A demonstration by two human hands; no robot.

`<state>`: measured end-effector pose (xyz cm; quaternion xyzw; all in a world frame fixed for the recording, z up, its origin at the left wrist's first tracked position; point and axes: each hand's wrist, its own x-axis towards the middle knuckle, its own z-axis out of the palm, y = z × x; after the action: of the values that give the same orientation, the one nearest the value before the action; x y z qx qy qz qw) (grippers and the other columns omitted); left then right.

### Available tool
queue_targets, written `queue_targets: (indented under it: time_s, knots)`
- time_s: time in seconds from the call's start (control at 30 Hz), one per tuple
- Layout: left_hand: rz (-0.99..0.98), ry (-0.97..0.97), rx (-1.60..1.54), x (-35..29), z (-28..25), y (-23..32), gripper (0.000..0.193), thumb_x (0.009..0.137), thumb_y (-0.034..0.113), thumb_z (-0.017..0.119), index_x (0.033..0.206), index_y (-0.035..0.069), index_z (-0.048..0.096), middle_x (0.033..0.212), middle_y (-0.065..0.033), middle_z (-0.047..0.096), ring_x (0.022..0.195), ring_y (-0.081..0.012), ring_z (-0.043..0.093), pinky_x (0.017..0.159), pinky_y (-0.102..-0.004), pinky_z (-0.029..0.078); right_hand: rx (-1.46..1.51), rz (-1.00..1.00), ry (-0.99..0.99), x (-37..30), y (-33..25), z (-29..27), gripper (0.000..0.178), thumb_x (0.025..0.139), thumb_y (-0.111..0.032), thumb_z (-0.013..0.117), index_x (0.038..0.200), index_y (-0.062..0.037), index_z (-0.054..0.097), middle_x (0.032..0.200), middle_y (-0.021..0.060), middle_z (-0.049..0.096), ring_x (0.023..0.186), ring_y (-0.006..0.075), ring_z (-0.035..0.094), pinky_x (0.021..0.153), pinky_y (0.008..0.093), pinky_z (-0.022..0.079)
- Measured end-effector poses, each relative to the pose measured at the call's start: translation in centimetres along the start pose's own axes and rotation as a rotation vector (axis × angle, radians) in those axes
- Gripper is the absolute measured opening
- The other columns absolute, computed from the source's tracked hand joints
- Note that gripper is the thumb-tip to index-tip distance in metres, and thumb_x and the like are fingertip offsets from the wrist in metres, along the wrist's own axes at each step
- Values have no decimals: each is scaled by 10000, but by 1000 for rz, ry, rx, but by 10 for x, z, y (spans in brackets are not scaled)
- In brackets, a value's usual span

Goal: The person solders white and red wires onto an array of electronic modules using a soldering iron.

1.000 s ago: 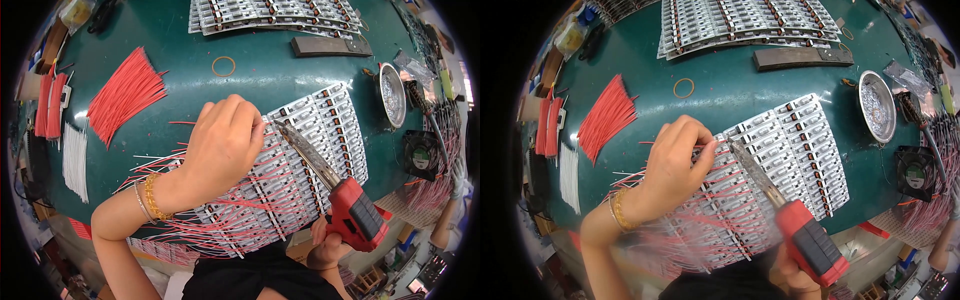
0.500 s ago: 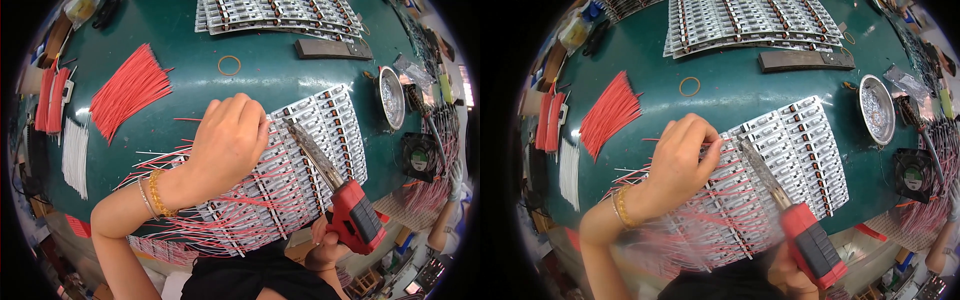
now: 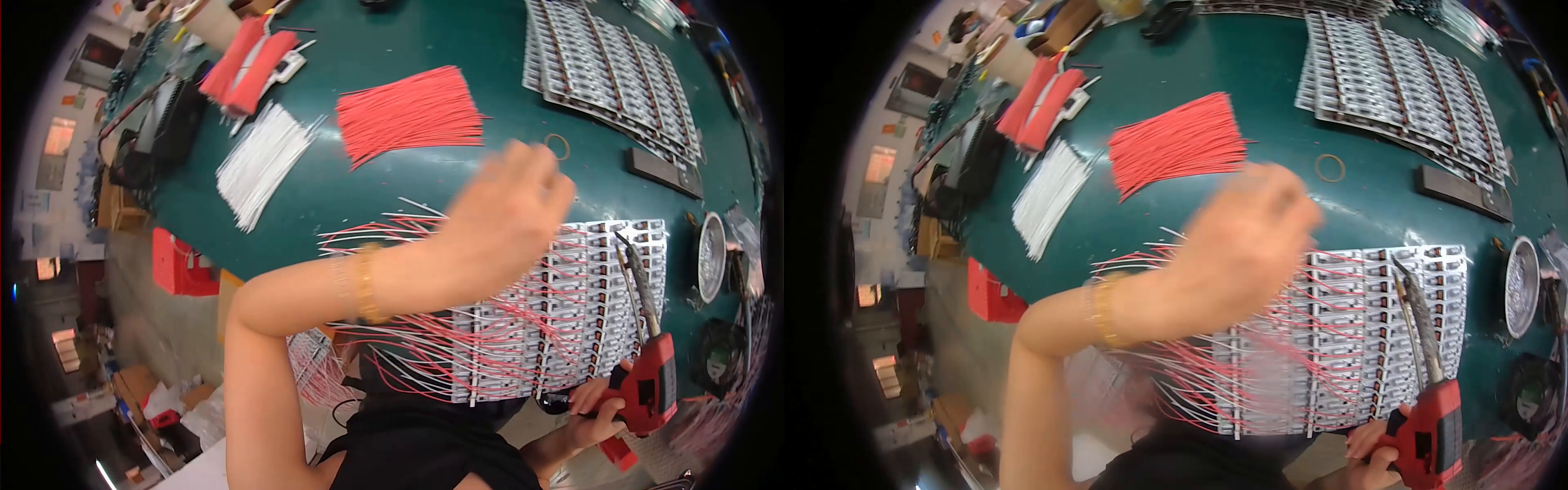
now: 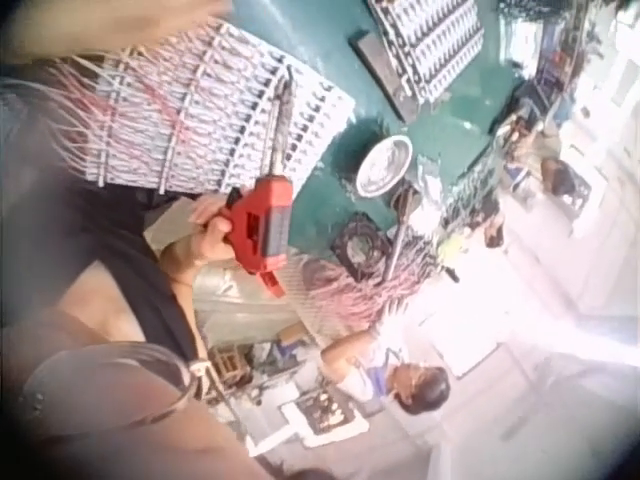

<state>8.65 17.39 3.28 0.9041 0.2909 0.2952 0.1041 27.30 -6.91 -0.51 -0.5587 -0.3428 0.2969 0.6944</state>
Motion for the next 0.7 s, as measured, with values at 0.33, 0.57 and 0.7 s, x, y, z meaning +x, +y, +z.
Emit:
queue_targets:
  time_s: [0.33,0.57,0.7]
  knots:
    - [-588,-261,696,-135,-123,-131,246,760,31,638,999,-11,597,921,-192,595,893,-355,573,811,-444,470,42,-23,-61,2,6,2,574,1012,-348,507,1340,93,342,495,7,382,361,100,361,385,238,355]
    - [-862,-129,388,-121,-136,-126,233,873,185,662,875,-47,683,795,-190,698,736,-341,680,705,-373,518,53,-39,-36,0,6,4,553,1015,-330,501,1343,84,337,501,7,383,361,99,352,386,248,363]
    - [-874,-27,205,-130,-140,-129,210,904,157,621,913,-44,680,777,-165,694,733,-269,690,698,-343,509,80,-34,-65,2,4,3,553,1014,-331,505,1338,85,337,496,8,380,362,101,359,386,249,370]
